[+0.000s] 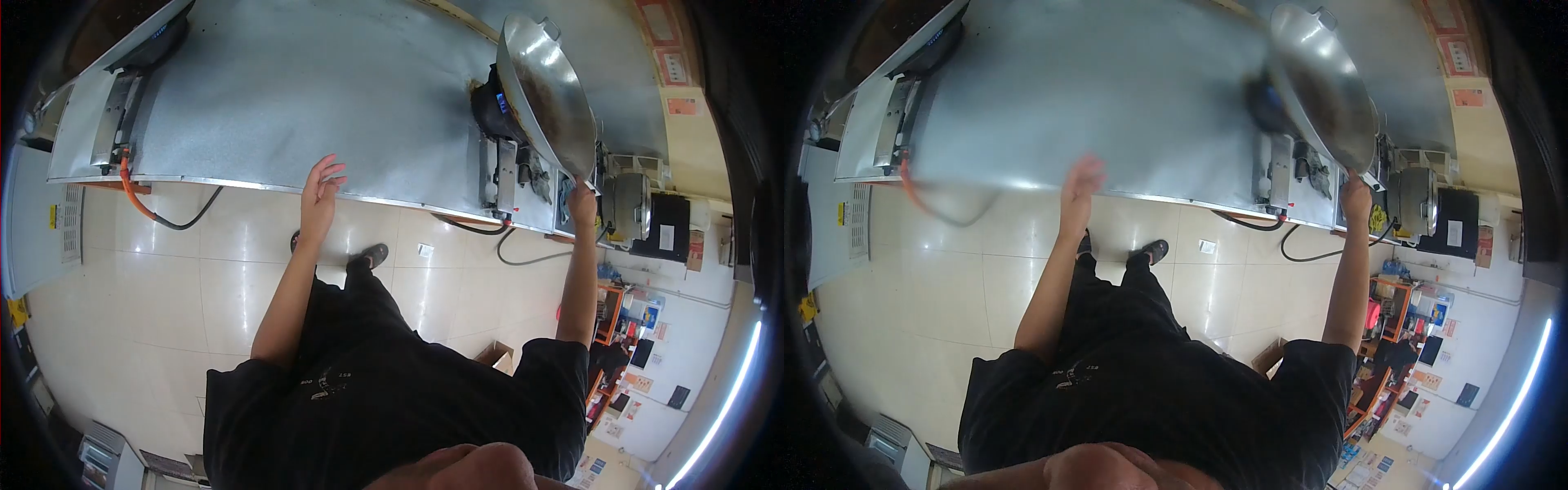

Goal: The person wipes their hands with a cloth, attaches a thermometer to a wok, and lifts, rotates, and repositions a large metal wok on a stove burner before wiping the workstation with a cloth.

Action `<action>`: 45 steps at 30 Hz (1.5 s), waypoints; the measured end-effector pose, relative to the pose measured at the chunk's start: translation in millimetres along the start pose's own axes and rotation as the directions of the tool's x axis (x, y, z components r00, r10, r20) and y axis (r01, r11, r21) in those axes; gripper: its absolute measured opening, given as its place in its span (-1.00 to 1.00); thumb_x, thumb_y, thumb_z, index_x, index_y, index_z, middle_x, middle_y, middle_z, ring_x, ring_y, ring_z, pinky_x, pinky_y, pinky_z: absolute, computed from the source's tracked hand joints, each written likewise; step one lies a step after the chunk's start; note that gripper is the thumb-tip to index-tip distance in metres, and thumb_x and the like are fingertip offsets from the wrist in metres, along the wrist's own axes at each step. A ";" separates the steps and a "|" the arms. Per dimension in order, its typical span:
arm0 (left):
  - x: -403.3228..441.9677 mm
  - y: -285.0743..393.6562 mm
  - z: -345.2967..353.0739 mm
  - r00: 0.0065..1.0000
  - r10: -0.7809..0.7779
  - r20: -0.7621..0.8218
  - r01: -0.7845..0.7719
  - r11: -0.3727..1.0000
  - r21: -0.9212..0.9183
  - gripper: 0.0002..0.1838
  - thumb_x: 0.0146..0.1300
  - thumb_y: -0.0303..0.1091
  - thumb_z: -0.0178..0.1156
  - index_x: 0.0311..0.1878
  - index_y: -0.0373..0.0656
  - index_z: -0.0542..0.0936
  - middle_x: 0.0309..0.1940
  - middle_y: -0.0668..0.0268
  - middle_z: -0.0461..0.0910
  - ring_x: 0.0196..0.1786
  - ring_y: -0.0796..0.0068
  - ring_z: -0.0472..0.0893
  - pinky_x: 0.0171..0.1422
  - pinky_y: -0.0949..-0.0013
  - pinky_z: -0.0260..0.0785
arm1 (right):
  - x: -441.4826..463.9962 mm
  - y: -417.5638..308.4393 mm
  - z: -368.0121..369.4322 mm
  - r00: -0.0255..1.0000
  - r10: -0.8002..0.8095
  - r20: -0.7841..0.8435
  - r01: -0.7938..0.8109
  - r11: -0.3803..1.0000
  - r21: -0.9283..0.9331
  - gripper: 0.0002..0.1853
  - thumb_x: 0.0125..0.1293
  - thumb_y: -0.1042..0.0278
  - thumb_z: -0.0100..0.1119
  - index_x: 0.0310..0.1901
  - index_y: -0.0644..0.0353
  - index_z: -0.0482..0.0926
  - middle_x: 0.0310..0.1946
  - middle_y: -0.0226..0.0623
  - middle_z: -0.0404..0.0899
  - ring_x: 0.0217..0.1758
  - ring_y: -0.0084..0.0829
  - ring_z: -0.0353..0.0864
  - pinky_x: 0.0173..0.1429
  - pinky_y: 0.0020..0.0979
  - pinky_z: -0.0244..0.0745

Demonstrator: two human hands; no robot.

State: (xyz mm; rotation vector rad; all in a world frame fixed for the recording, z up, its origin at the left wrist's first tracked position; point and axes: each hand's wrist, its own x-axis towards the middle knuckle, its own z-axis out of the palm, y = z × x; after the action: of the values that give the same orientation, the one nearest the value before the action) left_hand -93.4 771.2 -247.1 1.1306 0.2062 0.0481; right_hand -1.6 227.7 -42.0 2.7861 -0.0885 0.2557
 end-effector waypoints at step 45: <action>13.9 -69.2 -78.5 0.951 0.072 -0.300 -0.054 0.996 0.069 -0.66 0.32 -0.62 -0.20 0.12 -0.31 0.40 -0.07 0.12 0.59 -0.03 0.34 0.63 0.10 0.43 0.39 | 21.5 -29.9 -2.7 0.948 -0.304 -0.096 0.298 0.952 -0.075 -0.53 0.36 0.05 0.04 0.15 0.20 0.46 0.12 0.07 0.46 0.19 0.04 0.43 0.18 -0.08 0.31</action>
State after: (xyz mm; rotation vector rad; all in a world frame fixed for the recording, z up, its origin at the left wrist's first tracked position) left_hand -99.1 813.7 -343.6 1.1866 0.4473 0.2749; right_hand 21.9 256.0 -45.3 2.6718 0.3478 0.3166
